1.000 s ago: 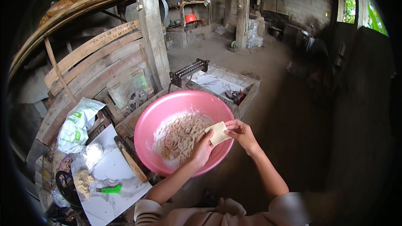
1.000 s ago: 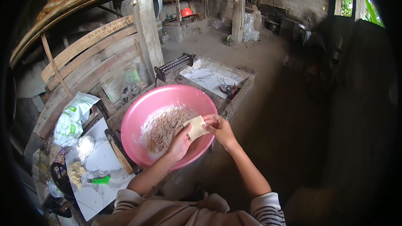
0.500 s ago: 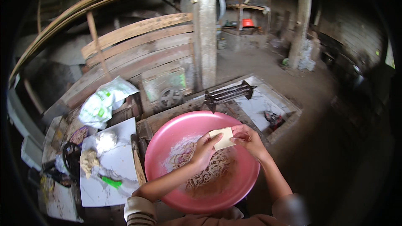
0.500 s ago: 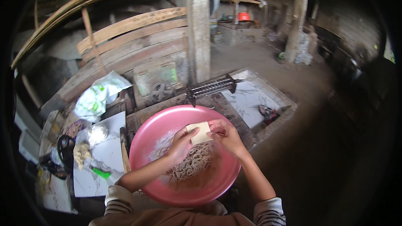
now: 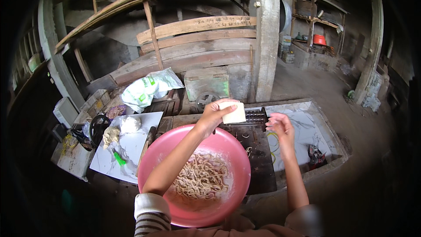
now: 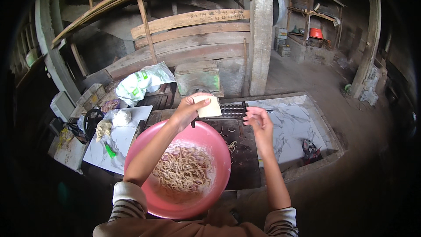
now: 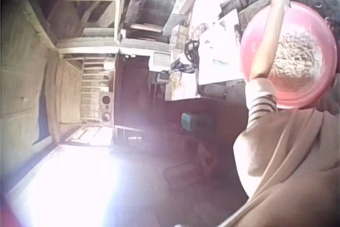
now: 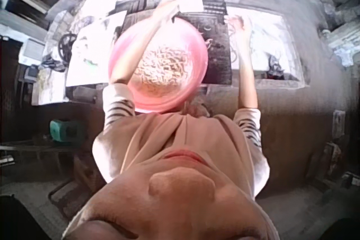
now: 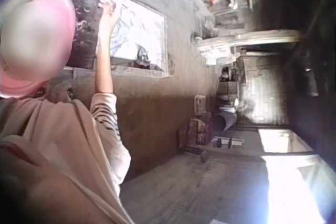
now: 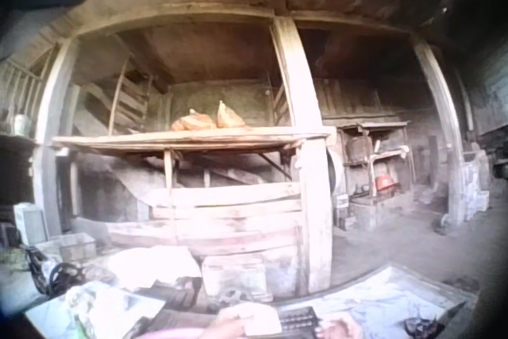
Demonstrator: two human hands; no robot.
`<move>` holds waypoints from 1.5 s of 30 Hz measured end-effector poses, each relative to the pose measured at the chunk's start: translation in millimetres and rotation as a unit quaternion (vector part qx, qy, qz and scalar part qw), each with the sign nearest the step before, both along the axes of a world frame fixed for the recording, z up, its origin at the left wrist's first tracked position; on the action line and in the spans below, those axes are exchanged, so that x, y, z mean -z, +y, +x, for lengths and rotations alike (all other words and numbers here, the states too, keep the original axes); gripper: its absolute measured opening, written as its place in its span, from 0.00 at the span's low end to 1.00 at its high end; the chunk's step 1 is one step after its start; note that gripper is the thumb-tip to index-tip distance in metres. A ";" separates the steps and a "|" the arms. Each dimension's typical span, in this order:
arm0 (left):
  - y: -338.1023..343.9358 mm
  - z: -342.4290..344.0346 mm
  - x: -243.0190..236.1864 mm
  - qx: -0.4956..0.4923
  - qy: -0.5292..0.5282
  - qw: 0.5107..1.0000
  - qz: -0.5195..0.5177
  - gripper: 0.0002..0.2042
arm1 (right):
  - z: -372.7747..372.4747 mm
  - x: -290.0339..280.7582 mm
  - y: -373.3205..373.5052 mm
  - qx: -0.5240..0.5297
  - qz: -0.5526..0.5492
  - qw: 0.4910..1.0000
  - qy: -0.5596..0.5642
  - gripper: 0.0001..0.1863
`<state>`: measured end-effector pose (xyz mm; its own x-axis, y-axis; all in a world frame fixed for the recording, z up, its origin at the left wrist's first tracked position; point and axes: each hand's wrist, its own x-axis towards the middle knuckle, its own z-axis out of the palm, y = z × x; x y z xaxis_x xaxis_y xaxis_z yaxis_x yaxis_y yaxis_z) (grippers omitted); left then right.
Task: The person prepares dough on a marble surface by kneading it and using a wooden rolling pin to flatten it, then feeds the dough through a manual noodle cutter into a pink bowl.
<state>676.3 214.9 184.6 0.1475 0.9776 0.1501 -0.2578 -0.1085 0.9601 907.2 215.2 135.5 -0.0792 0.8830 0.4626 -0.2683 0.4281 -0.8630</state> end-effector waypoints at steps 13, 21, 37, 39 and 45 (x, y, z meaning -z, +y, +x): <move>41.9 -0.1 -0.7 -0.009 0.069 0.998 -0.011 0.11 | 52.4 60.2 82.8 0.126 0.056 0.976 -0.170 0.11; 43.6 -2.4 1.2 0.007 0.164 0.984 0.073 0.09 | 51.4 63.0 81.6 0.160 0.100 0.934 -0.304 0.17; 47.0 0.9 3.4 0.008 0.196 0.977 0.080 0.09 | 51.7 104.8 108.0 0.177 0.117 0.871 -0.443 0.16; 47.6 1.4 3.3 0.012 0.194 0.977 0.082 0.09 | 50.5 114.9 99.5 0.219 0.162 0.833 -0.481 0.11; 49.3 -5.1 3.6 0.006 0.216 0.972 0.088 0.09 | 50.3 103.0 43.7 0.222 0.159 0.827 -0.491 0.08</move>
<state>671.2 264.2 180.9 0.2456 0.9400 0.2369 0.1637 -0.2811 0.9456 957.5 258.9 32.5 -0.2539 0.7724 0.5822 0.7400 0.5427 -0.3973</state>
